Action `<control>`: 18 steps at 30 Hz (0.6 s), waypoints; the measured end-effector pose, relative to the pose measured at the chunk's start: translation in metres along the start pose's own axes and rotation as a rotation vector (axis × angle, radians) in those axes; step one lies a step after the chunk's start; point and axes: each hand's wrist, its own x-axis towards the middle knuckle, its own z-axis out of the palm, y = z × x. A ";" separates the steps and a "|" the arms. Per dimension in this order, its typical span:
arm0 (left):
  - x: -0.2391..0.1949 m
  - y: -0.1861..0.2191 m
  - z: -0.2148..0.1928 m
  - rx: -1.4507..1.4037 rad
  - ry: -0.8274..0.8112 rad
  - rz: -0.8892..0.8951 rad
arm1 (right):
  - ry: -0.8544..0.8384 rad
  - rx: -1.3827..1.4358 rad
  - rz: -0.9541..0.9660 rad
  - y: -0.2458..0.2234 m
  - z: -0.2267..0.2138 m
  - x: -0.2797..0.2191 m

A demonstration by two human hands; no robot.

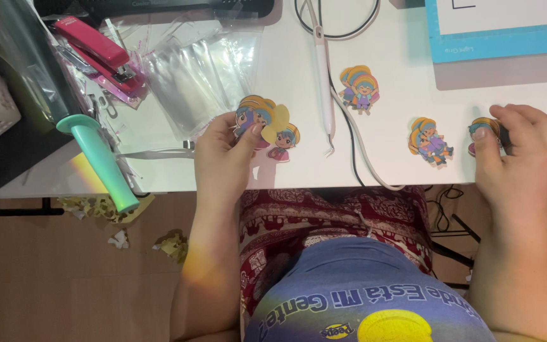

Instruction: The person handles small cartoon character stickers, picking them up and placing them on a white desk surface. They repeatedly pick up, inspect, and reposition the stickers, arranging them into small groups.

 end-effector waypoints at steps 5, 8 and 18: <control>0.003 -0.008 -0.006 0.008 -0.015 0.051 | 0.018 0.009 0.000 -0.004 -0.002 -0.001; 0.001 -0.008 -0.006 -0.051 -0.060 0.064 | 0.060 0.080 -0.035 -0.013 -0.005 0.001; -0.021 -0.020 0.023 -0.345 -0.237 -0.002 | -0.299 0.689 0.128 -0.151 -0.041 0.053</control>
